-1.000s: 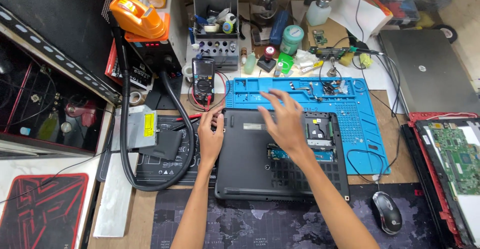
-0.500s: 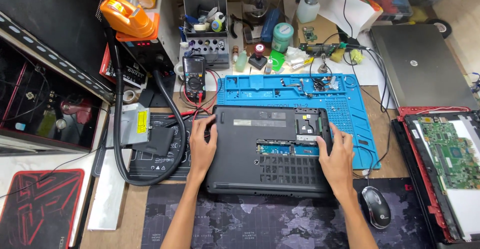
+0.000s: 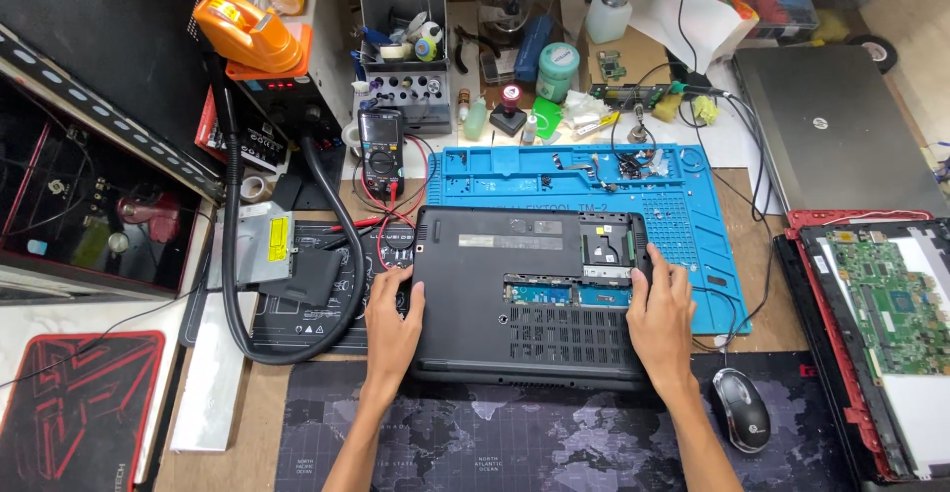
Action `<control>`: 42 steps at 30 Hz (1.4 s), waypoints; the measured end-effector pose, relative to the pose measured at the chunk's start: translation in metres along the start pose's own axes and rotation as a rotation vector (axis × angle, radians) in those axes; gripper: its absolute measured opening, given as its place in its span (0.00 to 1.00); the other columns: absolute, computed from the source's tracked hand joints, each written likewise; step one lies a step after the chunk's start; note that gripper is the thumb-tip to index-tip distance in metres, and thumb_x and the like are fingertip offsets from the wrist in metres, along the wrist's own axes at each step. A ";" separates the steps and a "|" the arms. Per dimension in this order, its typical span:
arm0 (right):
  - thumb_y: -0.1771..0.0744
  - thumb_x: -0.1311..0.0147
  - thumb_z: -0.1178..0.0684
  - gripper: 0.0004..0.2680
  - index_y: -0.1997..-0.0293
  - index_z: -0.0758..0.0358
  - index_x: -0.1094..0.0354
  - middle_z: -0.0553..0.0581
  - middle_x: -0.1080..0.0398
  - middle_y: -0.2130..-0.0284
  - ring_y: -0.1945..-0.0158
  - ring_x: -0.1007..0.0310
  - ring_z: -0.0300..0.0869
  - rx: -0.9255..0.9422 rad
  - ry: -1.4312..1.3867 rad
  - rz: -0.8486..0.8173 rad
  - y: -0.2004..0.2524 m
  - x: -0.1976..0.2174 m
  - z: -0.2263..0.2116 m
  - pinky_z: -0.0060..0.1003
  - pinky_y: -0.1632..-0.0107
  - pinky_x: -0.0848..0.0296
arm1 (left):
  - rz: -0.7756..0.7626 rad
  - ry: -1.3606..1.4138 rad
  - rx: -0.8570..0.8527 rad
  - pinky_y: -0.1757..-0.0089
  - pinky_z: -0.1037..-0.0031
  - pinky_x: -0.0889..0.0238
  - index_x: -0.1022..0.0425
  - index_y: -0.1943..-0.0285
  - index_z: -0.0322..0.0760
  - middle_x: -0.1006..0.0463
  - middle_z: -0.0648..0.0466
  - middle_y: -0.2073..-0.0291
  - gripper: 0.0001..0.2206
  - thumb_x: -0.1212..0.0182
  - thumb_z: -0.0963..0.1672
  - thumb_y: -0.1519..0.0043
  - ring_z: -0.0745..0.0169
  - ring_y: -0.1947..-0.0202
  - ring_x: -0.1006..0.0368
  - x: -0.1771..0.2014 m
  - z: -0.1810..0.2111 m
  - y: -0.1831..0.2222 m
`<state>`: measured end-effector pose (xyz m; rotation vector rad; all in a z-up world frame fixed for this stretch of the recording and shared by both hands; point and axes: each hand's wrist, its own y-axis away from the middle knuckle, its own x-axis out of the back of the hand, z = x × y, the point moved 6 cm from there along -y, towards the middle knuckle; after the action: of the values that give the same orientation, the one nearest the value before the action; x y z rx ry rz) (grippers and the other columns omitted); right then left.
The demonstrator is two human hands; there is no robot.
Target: Disassembling a laptop by removing screws and prying off the back cover to access internal components
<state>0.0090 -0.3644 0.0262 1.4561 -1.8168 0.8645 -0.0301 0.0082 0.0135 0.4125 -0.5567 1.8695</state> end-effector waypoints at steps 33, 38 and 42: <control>0.25 0.61 0.50 0.17 0.28 0.65 0.40 0.65 0.36 0.53 0.51 0.32 0.61 0.034 0.028 0.013 -0.003 -0.004 0.009 0.54 0.50 0.37 | -0.086 0.669 0.285 0.72 0.68 0.23 0.27 0.37 0.31 0.20 0.44 0.67 0.16 0.44 0.37 0.35 0.61 0.71 0.23 0.014 0.041 -0.004; 0.26 0.58 0.51 0.17 0.28 0.66 0.39 0.66 0.35 0.55 0.52 0.31 0.62 0.026 -0.027 0.000 -0.008 -0.003 0.014 0.54 0.50 0.35 | -0.104 0.786 0.319 0.71 0.65 0.22 0.28 0.36 0.30 0.21 0.42 0.66 0.18 0.45 0.36 0.36 0.58 0.71 0.23 0.021 0.054 -0.004; 0.26 0.55 0.52 0.17 0.29 0.69 0.39 0.69 0.34 0.55 0.51 0.30 0.64 0.000 -0.088 -0.031 -0.010 0.003 0.010 0.53 0.50 0.33 | -0.128 0.888 0.368 0.71 0.63 0.20 0.29 0.34 0.31 0.20 0.41 0.67 0.20 0.43 0.37 0.38 0.51 0.71 0.19 0.014 0.045 -0.005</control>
<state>0.0175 -0.3760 0.0240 1.5406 -1.8530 0.7959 -0.0298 -0.0040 0.0590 -0.1672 0.4046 1.8074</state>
